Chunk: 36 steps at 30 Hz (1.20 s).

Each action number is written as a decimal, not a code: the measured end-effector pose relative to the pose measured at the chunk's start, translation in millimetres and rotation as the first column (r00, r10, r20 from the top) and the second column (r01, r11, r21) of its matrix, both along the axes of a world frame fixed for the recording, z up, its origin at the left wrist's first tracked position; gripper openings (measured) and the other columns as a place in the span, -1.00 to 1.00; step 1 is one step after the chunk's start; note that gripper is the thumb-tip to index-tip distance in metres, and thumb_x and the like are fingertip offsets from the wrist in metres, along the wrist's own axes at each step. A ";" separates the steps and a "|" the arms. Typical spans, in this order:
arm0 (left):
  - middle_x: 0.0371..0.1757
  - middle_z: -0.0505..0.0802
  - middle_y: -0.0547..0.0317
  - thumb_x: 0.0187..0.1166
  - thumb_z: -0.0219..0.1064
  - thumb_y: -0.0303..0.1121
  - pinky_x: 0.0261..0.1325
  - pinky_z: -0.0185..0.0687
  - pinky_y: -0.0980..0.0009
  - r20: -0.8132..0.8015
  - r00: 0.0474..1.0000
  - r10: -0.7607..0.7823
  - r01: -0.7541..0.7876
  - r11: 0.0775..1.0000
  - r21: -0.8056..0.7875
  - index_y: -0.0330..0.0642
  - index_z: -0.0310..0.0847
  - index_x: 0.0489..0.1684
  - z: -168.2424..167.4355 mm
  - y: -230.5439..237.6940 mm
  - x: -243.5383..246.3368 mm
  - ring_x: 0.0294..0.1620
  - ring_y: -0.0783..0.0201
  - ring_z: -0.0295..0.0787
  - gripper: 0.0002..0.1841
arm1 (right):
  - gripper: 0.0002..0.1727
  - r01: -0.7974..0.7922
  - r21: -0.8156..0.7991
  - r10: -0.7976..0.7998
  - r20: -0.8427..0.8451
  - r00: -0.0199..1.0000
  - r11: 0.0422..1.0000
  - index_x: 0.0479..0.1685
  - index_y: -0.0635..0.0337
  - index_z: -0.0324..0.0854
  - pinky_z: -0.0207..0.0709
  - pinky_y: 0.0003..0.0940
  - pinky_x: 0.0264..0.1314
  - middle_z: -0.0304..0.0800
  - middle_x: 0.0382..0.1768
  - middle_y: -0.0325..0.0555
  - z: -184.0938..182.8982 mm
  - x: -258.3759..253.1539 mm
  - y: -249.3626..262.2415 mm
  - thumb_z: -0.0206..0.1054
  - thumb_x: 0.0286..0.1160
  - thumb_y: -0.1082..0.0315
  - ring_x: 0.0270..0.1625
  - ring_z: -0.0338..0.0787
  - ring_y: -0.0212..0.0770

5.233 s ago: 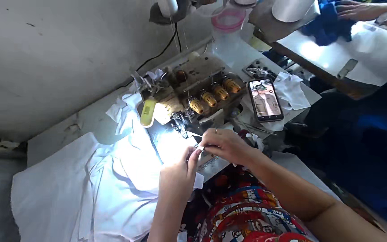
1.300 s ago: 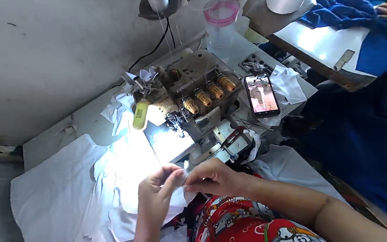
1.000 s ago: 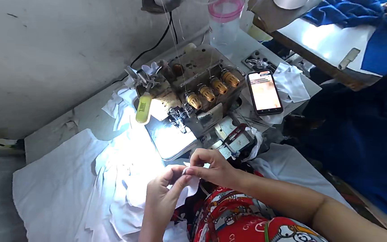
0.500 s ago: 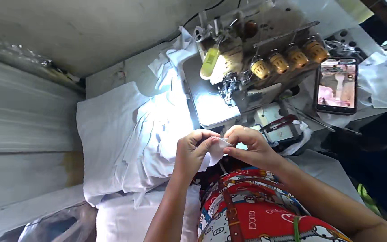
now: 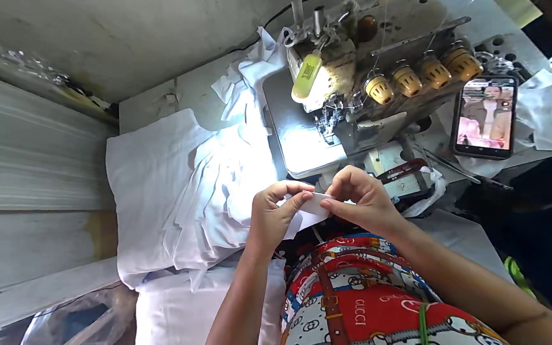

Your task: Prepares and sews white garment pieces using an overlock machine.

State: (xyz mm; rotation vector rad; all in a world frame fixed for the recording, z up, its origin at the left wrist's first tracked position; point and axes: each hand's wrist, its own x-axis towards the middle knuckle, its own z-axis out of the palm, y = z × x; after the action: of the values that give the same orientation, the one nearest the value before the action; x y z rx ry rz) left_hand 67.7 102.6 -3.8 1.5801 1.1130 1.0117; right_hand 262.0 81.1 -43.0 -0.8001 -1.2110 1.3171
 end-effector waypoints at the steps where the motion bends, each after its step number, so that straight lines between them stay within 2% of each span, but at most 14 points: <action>1: -0.27 0.90 0.41 0.50 0.46 -0.41 -0.06 0.60 0.67 -0.069 0.997 0.029 -0.027 0.999 0.039 -0.19 0.86 -0.24 0.0 -2.2 -0.6 -0.21 0.66 0.73 -0.92 | -0.81 0.003 0.007 -0.003 0.025 1.000 1.000 -0.14 0.08 0.56 0.77 -0.56 -0.15 0.84 -0.31 -0.44 0.9 -0.3 -0.4 0.48 0.41 0.46 -0.30 0.83 -0.55; 4: -0.31 0.84 0.41 0.60 0.37 -0.41 -0.38 0.51 0.77 -0.119 0.990 0.071 -0.068 0.997 0.034 -0.23 0.80 -0.17 10.6 -9.4 0.1 -0.45 0.72 0.61 -0.89 | -0.84 -0.022 0.093 0.014 0.093 0.996 0.995 -0.06 0.23 0.62 0.74 -0.61 -0.13 0.84 -0.27 -0.38 5.1 -1.5 -1.0 0.43 0.49 0.42 -0.26 0.81 -0.59; 5: -0.31 0.83 0.40 0.62 0.35 -0.43 -0.39 0.55 0.77 -0.099 0.992 0.073 -0.069 0.997 0.046 -0.25 0.77 -0.15 14.6 -9.3 1.9 -0.46 0.71 0.62 -0.89 | -0.85 -0.035 0.130 0.023 0.098 0.995 0.991 -0.05 0.26 0.63 0.74 -0.62 -0.12 0.85 -0.25 -0.36 8.5 -1.8 -0.3 0.42 0.51 0.43 -0.24 0.81 -0.60; 7: -0.25 0.84 0.40 0.62 0.35 -0.42 -0.17 0.69 0.73 -0.075 0.994 0.077 -0.060 0.978 0.200 -0.24 0.75 -0.15 17.1 -3.1 7.7 -0.28 0.69 0.73 -0.90 | -0.88 -0.033 0.194 0.015 0.091 0.996 0.980 -0.07 0.28 0.62 0.73 -0.66 -0.12 0.85 -0.25 -0.33 16.8 -0.9 3.8 0.39 0.57 0.42 -0.23 0.81 -0.62; 9: -0.20 0.82 0.38 0.64 0.36 -0.36 0.05 0.67 0.69 -0.109 0.988 0.112 -0.051 0.890 0.453 -0.16 0.77 -0.18 13.5 10.8 18.5 -0.11 0.65 0.73 -0.90 | -0.92 0.021 0.194 -0.034 0.065 0.997 0.981 -0.09 0.17 0.63 0.76 -0.65 -0.15 0.85 -0.25 -0.40 23.0 3.1 10.0 0.38 0.58 0.41 -0.24 0.82 -0.62; 12: -0.30 0.82 0.18 0.58 0.40 -0.45 0.01 0.60 0.60 -0.133 0.980 0.149 -0.025 0.753 0.657 -0.23 0.80 -0.26 -0.3 41.2 42.5 -0.17 0.47 0.71 -0.92 | -0.85 0.164 0.070 -0.167 0.045 0.985 0.984 -0.14 0.03 0.61 0.81 -0.57 -0.25 0.87 -0.27 -0.47 21.9 13.6 20.3 0.42 0.48 0.49 -0.33 0.85 -0.55; 14: -0.24 0.92 0.07 0.51 0.43 -0.53 0.02 0.73 0.51 -0.178 0.979 0.101 0.029 0.792 0.609 -0.31 0.86 -0.23 -14.1 56.4 56.3 -0.17 0.40 0.84 -0.92 | -0.80 0.243 -0.051 -0.239 0.074 0.968 0.969 -0.16 0.07 0.57 0.80 -0.53 -0.31 0.85 -0.35 -0.39 13.9 21.4 24.9 0.40 0.41 0.58 -0.41 0.85 -0.47; 17: -0.24 0.92 0.18 0.48 0.49 -0.45 -0.02 0.71 0.38 -0.265 0.956 0.127 0.047 0.825 0.564 -0.18 0.89 -0.21 -31.8 62.3 68.6 -0.20 0.38 0.83 -0.93 | -0.80 0.292 -0.152 -0.280 0.096 0.955 0.944 -0.16 0.12 0.52 0.80 -0.53 -0.33 0.84 -0.38 -0.36 0.1 27.0 23.6 0.39 0.42 0.59 -0.43 0.85 -0.44; 20: -0.28 0.88 0.16 0.45 0.54 -0.39 -0.14 0.70 0.39 -0.295 0.938 0.185 0.018 0.821 0.570 -0.21 0.83 -0.20 -35.6 57.6 69.3 -0.29 0.35 0.78 -0.89 | -0.81 0.302 -0.175 -0.293 0.079 0.953 0.937 -0.19 0.12 0.54 0.80 -0.55 -0.31 0.85 -0.36 -0.39 -5.7 25.2 19.0 0.39 0.42 0.60 -0.42 0.86 -0.47; 23: -0.24 0.85 0.11 0.61 0.39 -0.36 -0.12 0.65 0.42 -0.404 0.896 0.184 0.059 0.853 0.519 -0.19 0.87 -0.15 -29.1 45.5 65.5 -0.23 0.31 0.75 -0.85 | -0.91 0.282 -0.071 -0.268 0.164 0.949 0.957 -0.12 0.23 0.64 0.80 -0.60 -0.23 0.84 -0.25 -0.37 -11.0 26.5 17.0 0.38 0.48 0.52 -0.32 0.84 -0.55; 26: -0.11 0.90 0.03 0.64 0.30 -0.39 0.07 0.69 0.39 -0.452 0.880 0.147 0.094 0.878 0.469 -0.24 0.86 0.03 -24.5 38.6 60.4 -0.09 0.26 0.82 -0.78 | -0.80 0.262 0.136 -0.292 0.308 0.906 0.955 -0.02 0.35 0.78 0.74 -0.69 -0.16 0.90 -0.16 -0.21 -18.0 30.3 21.2 0.33 0.62 0.40 -0.24 0.81 -0.62; 30: -0.10 0.88 0.04 0.62 0.30 -0.46 0.18 0.64 0.33 -0.455 0.880 0.134 0.111 0.874 0.472 -0.30 0.76 -0.08 -25.1 53.9 55.0 -0.03 0.24 0.80 -0.86 | -0.71 0.237 0.323 -0.385 0.544 0.746 0.916 -0.03 0.24 0.84 0.72 -0.51 -0.17 0.90 -0.29 -0.13 -21.8 35.3 32.4 0.23 0.70 0.27 -0.28 0.83 -0.43; 32: -0.15 0.85 0.05 0.61 0.30 -0.47 0.10 0.65 0.36 -0.445 0.885 0.138 0.110 0.866 0.488 -0.30 0.77 -0.12 -26.2 59.8 54.3 -0.09 0.26 0.78 -0.87 | -0.69 0.219 0.367 -0.410 0.598 0.688 0.904 -0.03 0.21 0.85 0.73 -0.41 -0.17 0.90 -0.30 -0.11 -20.5 36.0 35.4 0.21 0.72 0.25 -0.28 0.85 -0.34; 36: -0.13 0.87 0.02 0.60 0.29 -0.47 0.14 0.66 0.33 -0.433 0.893 0.124 0.115 0.867 0.485 -0.30 0.79 -0.16 -27.8 67.0 52.2 -0.04 0.23 0.80 -0.86 | -0.65 0.201 0.397 -0.428 0.643 0.636 0.895 0.06 0.23 0.84 0.73 -0.30 -0.16 0.93 -0.26 -0.04 -22.7 35.7 31.8 0.17 0.75 0.22 -0.26 0.88 -0.22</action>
State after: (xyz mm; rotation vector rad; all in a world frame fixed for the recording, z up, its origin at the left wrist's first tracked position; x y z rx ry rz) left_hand 119.9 169.6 -31.6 2.3290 1.2191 1.0130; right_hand 297.7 112.9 -65.7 -1.3102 -1.7250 0.4790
